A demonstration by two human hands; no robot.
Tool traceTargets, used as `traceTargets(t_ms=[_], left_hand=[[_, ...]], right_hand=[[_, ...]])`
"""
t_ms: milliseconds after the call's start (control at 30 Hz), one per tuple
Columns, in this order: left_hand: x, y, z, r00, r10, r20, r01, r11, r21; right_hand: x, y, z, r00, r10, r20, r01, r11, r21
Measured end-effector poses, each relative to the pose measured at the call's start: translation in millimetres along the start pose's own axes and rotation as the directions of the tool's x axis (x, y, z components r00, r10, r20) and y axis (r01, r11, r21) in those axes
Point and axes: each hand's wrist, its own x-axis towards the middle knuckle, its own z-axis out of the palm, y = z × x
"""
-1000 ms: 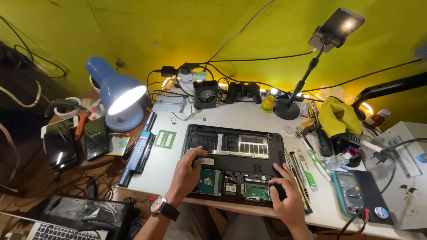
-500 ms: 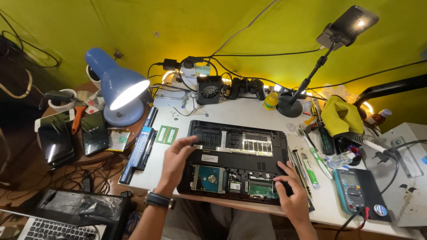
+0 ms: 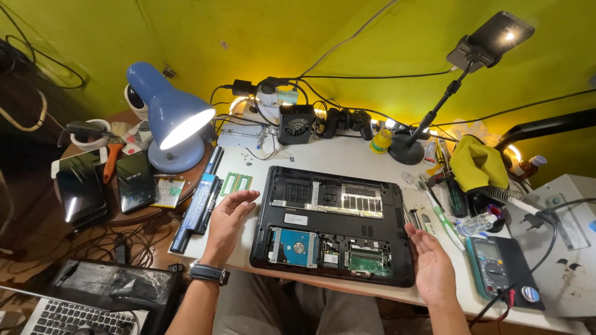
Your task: Disassembling a laptop to access and remove internal components like RAM modules using a screwdriver.
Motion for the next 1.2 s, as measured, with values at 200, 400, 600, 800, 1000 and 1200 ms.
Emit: traceTargets(t_ms=[200,400,600,800,1000,1200], left_hand=[[-4,1,3,1.0,0.02,-0.003,-0.02,0.998,0.063],[0,-4,-4,0.997,0.066,0.05,-0.071,0.992,0.108],[2,-12,-3,0.99,0.112,0.083,-0.135,0.921,0.365],[-3,-21,-7,0.961,0.179,0.209,-0.251,0.883,0.398],[-6,-26,-15,0.936,0.195,0.294,-0.304,0.87,0.388],[-17,-16,-5,0.911,0.218,0.35,-0.397,0.693,0.602]], right_hand=[[-3,-2,4,1.0,-0.001,-0.017,0.0,0.999,-0.047],[-29,-37,29,0.996,-0.086,0.035,0.089,0.789,-0.608],[-29,-39,42,0.983,-0.094,0.156,0.182,0.539,-0.823],[-18,-5,38,0.893,-0.17,0.416,0.449,0.356,-0.819],[-22,32,52,0.747,-0.206,0.632,0.665,0.237,-0.709],[-29,33,72,0.727,-0.147,0.67,0.684,0.236,-0.69]])
